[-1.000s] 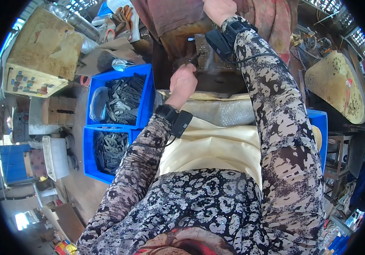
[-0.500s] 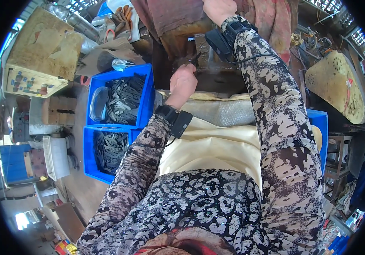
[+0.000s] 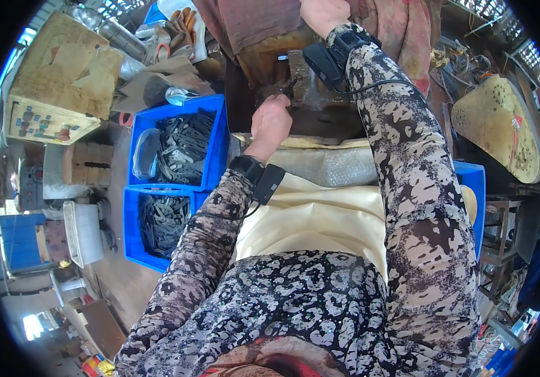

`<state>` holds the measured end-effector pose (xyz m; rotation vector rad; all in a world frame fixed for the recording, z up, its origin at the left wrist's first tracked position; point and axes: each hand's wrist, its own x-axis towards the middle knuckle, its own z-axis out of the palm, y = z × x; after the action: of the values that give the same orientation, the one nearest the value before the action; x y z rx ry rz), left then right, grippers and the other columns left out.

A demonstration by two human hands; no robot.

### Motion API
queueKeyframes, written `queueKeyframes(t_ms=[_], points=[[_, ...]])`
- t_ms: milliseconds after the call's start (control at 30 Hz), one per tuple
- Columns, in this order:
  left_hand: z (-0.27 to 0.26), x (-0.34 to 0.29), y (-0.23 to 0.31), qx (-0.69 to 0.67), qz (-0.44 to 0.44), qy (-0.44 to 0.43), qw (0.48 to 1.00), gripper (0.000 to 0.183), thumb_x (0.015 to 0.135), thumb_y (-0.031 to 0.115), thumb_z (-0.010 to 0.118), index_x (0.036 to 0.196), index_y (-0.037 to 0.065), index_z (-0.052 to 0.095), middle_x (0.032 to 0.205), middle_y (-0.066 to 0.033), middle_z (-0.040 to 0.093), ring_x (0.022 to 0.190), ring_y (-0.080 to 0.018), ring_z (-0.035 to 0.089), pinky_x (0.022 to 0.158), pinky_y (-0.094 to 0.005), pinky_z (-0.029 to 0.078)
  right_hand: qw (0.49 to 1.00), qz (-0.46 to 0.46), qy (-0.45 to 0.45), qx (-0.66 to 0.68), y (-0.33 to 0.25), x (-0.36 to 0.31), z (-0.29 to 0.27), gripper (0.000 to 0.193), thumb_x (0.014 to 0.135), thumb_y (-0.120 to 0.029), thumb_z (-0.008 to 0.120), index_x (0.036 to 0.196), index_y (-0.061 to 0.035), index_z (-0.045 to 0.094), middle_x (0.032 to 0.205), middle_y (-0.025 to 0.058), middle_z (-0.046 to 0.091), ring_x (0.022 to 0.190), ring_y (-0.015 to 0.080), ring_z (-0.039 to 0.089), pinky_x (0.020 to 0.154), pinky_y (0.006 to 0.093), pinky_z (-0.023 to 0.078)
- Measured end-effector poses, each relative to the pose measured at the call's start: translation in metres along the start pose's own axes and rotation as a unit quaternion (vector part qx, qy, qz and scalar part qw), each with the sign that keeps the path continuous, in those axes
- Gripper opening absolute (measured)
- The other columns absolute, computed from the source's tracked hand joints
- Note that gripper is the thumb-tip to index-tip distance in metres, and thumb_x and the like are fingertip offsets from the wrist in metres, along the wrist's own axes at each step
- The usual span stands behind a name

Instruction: The person picks up a metal piece from a blue bin, places it into a grinding machine, and holds it against the rotating wheel while water flows over it. After grinding both sides, the person removes the metal piece and places it into a different blue bin.

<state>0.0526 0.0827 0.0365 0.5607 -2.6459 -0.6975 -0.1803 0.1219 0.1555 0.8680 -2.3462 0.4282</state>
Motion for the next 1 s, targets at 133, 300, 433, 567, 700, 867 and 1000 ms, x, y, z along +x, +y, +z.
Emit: queueKeyframes(t_ms=[133, 300, 433, 567, 700, 867, 1000], points=[[0.002, -0.001, 0.001, -0.002, 0.010, 0.002, 1.000, 0.019, 0.077, 0.004, 0.051, 0.090, 0.009, 0.065, 0.094, -0.0133, 0.063, 0.090, -0.0337, 0.061, 0.077, -0.0414, 0.050, 1.000, 0.007, 0.001, 0.001, 0.005, -0.001, 0.005, 0.022, 0.087, -0.024, 0.055, 0.079, -0.0051, 0.063, 0.076, 0.0178, 0.065, 0.077, 0.0369, 0.064, 0.066, 0.0488, 0.049], [0.000, -0.001, 0.004, -0.002, 0.004, -0.001, 1.000, 0.019, 0.078, 0.004, 0.051, 0.089, 0.009, 0.065, 0.094, -0.0133, 0.063, 0.090, -0.0335, 0.061, 0.077, -0.0415, 0.050, 1.000, 0.000, -0.012, 0.001, 0.009, 0.001, 0.009, 0.022, 0.087, -0.024, 0.055, 0.079, -0.0049, 0.064, 0.076, 0.0180, 0.065, 0.077, 0.0370, 0.064, 0.066, 0.0487, 0.049], [-0.002, -0.001, 0.002, 0.004, 0.001, -0.005, 1.000, 0.018, 0.079, 0.005, 0.051, 0.090, 0.009, 0.065, 0.094, -0.0134, 0.063, 0.091, -0.0336, 0.061, 0.077, -0.0415, 0.050, 1.000, 0.001, -0.006, 0.006, 0.003, -0.001, 0.006, 0.023, 0.087, -0.024, 0.054, 0.080, -0.0047, 0.064, 0.077, 0.0182, 0.066, 0.077, 0.0371, 0.065, 0.066, 0.0487, 0.050], [0.001, 0.001, 0.005, -0.002, 0.010, -0.005, 1.000, 0.018, 0.079, 0.005, 0.051, 0.089, 0.009, 0.065, 0.094, -0.0133, 0.063, 0.090, -0.0337, 0.062, 0.077, -0.0415, 0.050, 1.000, 0.007, -0.007, 0.012, 0.008, -0.001, -0.003, 0.023, 0.088, -0.024, 0.054, 0.080, -0.0044, 0.064, 0.078, 0.0184, 0.066, 0.078, 0.0372, 0.065, 0.067, 0.0486, 0.050], [-0.001, 0.000, 0.000, -0.001, 0.004, 0.000, 1.000, 0.018, 0.078, 0.004, 0.051, 0.089, 0.009, 0.065, 0.093, -0.0133, 0.063, 0.090, -0.0338, 0.062, 0.077, -0.0414, 0.050, 0.999, 0.020, -0.032, 0.030, -0.009, -0.002, -0.025, 0.024, 0.088, -0.024, 0.054, 0.081, -0.0042, 0.065, 0.079, 0.0188, 0.066, 0.079, 0.0372, 0.065, 0.067, 0.0486, 0.050], [-0.001, -0.002, 0.002, 0.001, -0.002, -0.006, 1.000, 0.018, 0.078, 0.004, 0.051, 0.090, 0.009, 0.064, 0.093, -0.0135, 0.063, 0.090, -0.0339, 0.061, 0.077, -0.0413, 0.050, 0.997, 0.038, -0.063, 0.034, -0.014, -0.004, -0.047, 0.024, 0.088, -0.024, 0.053, 0.082, -0.0039, 0.065, 0.081, 0.0195, 0.067, 0.080, 0.0373, 0.065, 0.068, 0.0487, 0.050], [-0.001, -0.001, 0.003, -0.004, 0.003, -0.001, 1.000, 0.019, 0.078, 0.003, 0.051, 0.090, 0.010, 0.064, 0.093, -0.0136, 0.062, 0.090, -0.0343, 0.061, 0.077, -0.0412, 0.050, 0.997, 0.032, -0.057, 0.036, -0.011, -0.002, -0.044, 0.024, 0.088, -0.024, 0.053, 0.081, -0.0039, 0.066, 0.081, 0.0199, 0.066, 0.080, 0.0374, 0.065, 0.068, 0.0490, 0.050]])
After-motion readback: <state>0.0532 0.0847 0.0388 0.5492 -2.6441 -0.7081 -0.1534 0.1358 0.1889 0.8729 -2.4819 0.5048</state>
